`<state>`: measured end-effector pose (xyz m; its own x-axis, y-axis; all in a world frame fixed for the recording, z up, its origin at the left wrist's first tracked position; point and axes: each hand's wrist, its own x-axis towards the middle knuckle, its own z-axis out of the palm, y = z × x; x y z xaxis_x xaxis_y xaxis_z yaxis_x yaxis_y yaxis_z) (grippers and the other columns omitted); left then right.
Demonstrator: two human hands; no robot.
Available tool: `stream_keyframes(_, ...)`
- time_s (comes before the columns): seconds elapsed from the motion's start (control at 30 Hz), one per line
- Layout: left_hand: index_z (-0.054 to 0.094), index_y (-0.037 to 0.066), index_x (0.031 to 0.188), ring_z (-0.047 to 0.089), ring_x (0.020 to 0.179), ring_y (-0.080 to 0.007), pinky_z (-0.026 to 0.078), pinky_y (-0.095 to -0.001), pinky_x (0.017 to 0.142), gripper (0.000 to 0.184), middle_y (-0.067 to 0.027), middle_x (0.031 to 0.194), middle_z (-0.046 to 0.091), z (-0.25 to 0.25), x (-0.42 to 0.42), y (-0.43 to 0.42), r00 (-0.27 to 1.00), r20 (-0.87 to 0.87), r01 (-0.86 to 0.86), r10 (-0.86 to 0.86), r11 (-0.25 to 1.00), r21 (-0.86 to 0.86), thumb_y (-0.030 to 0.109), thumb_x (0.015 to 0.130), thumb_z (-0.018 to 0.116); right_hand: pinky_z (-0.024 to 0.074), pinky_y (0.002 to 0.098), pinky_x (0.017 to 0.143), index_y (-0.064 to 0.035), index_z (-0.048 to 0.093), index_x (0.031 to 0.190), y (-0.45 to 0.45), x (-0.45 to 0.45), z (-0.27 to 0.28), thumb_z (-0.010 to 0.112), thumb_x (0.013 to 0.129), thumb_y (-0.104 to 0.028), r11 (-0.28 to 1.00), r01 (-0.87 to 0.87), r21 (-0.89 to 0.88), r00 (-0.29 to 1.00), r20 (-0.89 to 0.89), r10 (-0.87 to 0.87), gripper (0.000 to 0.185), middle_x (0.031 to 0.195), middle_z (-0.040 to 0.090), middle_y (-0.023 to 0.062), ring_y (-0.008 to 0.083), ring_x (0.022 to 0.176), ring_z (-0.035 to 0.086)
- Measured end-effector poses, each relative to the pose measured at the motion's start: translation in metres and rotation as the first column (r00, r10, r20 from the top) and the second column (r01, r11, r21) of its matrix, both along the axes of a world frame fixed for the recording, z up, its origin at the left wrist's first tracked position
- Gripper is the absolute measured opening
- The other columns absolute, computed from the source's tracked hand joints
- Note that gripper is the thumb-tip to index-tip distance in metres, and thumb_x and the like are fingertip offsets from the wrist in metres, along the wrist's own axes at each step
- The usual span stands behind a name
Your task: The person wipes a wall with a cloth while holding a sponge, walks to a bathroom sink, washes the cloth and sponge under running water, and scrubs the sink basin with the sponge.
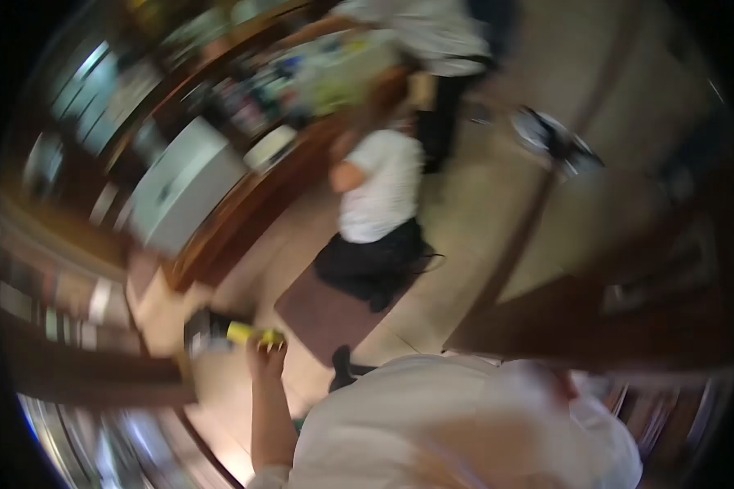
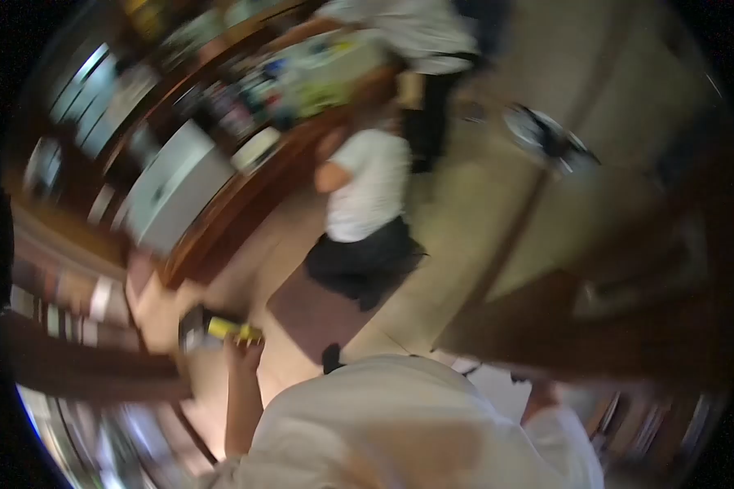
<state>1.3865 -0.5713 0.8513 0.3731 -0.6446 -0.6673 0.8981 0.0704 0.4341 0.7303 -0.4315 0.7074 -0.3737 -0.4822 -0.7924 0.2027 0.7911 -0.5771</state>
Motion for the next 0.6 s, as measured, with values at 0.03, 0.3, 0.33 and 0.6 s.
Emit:
stream_keyframes(0.03, 0.044, 0.001, 0.100, 0.051, 0.083, -0.0292, 0.045, -0.0407, 0.077, 0.030, -0.0148, 0.093, 0.050, 0.003, 0.006, -0.013, 0.996, -0.005, 0.086, -0.086, 0.995, -0.057, 0.012, 0.073, 0.053, 0.0405, 0.0331, 0.040, -0.0088, 0.056, 0.076, 0.014, 0.014, -0.009, 0.055, 0.062, -0.011, 1.000, 0.029, -0.008, 0.999, -0.017, -0.030, 0.014, 0.064, 0.051, 0.0049, 0.0195, 0.047, 0.050)
stream_keyframes(0.3, 0.054, 0.009, 0.099, 0.056, 0.084, -0.0301, 0.046, -0.0413, 0.071, 0.031, -0.0109, 0.094, 0.059, 0.003, 0.006, -0.129, 0.341, 0.151, 0.940, -0.928, 0.340, -0.034, 0.016, 0.068, 0.055, 0.0470, 0.0332, 0.047, -0.0100, 0.054, 0.094, 0.035, 0.215, 0.029, 0.057, 0.064, -0.007, 0.722, 0.653, -0.231, 0.757, 0.234, -0.610, 0.030, 0.071, 0.052, 0.0061, 0.0191, 0.056, 0.053)
stream_keyframes(0.33, 0.055, 0.010, 0.099, 0.056, 0.085, -0.0299, 0.046, -0.0411, 0.072, 0.030, -0.0103, 0.095, 0.060, 0.002, -0.001, -0.139, 0.286, 0.142, 0.957, -0.948, 0.291, 0.015, 0.017, 0.069, 0.056, 0.0479, 0.0336, 0.049, -0.0104, 0.054, 0.096, 0.032, 0.235, 0.037, 0.058, 0.065, -0.006, 0.672, 0.696, -0.252, 0.716, 0.315, -0.623, 0.032, 0.073, 0.054, 0.0069, 0.0191, 0.059, 0.055)
stream_keyframes(0.6, 0.052, 0.007, 0.102, 0.058, 0.086, -0.0248, 0.048, -0.0435, 0.074, 0.038, -0.0062, 0.094, 0.059, 0.007, -0.139, -0.159, -0.015, 0.112, 0.995, -0.994, -0.026, -0.097, 0.011, 0.065, 0.052, 0.0482, 0.0310, 0.063, -0.0106, 0.055, 0.100, 0.086, 0.272, 0.042, 0.059, 0.065, -0.005, 0.666, 0.728, -0.159, 0.678, 0.309, -0.667, 0.036, 0.086, 0.057, 0.0080, 0.0186, 0.072, 0.057)
